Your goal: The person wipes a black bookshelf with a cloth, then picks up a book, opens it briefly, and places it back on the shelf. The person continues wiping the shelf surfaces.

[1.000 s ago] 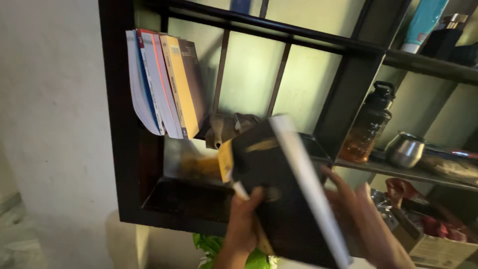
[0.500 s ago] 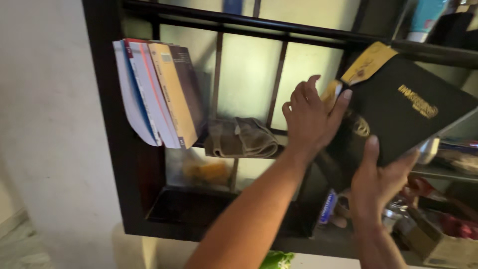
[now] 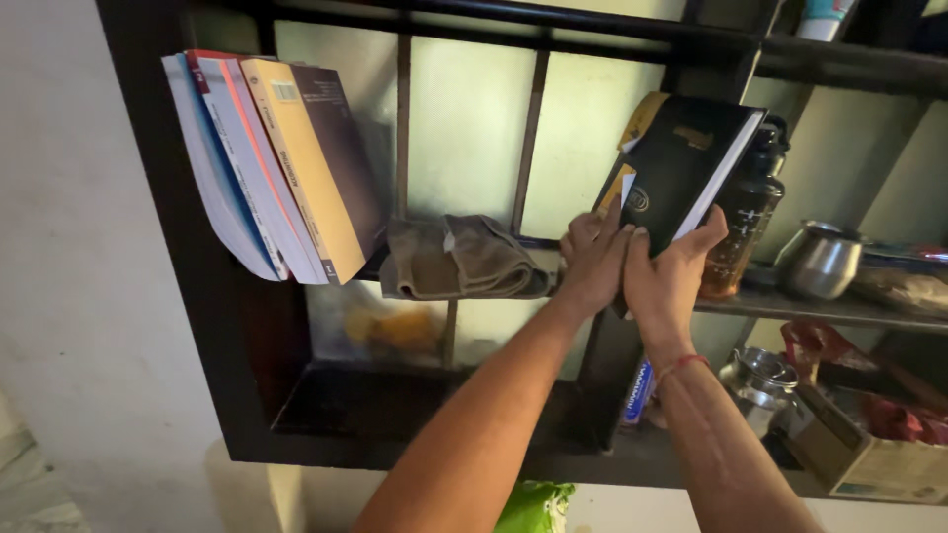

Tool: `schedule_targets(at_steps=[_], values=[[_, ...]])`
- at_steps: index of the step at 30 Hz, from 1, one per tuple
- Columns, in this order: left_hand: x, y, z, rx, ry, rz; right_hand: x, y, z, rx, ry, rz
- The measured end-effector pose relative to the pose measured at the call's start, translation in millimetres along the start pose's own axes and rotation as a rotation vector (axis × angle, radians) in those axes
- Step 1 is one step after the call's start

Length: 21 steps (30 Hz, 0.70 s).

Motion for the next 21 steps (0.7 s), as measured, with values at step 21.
schedule_targets(at_steps=[21], values=[[38.2,17.1,10.3,0.31,0.743,-0.089,-15.6,36.8,27.0,-0.54,-0.394,0.053]])
Point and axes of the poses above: each hand's wrist, its own y-axis away from the middle knuckle, its own x-axis out of the back of the hand, z = x × y, the point moved 8 cm from there along -y, towards the middle knuckle, and after that the axes turned 3 degrees about -x, right-handed, at the moved point
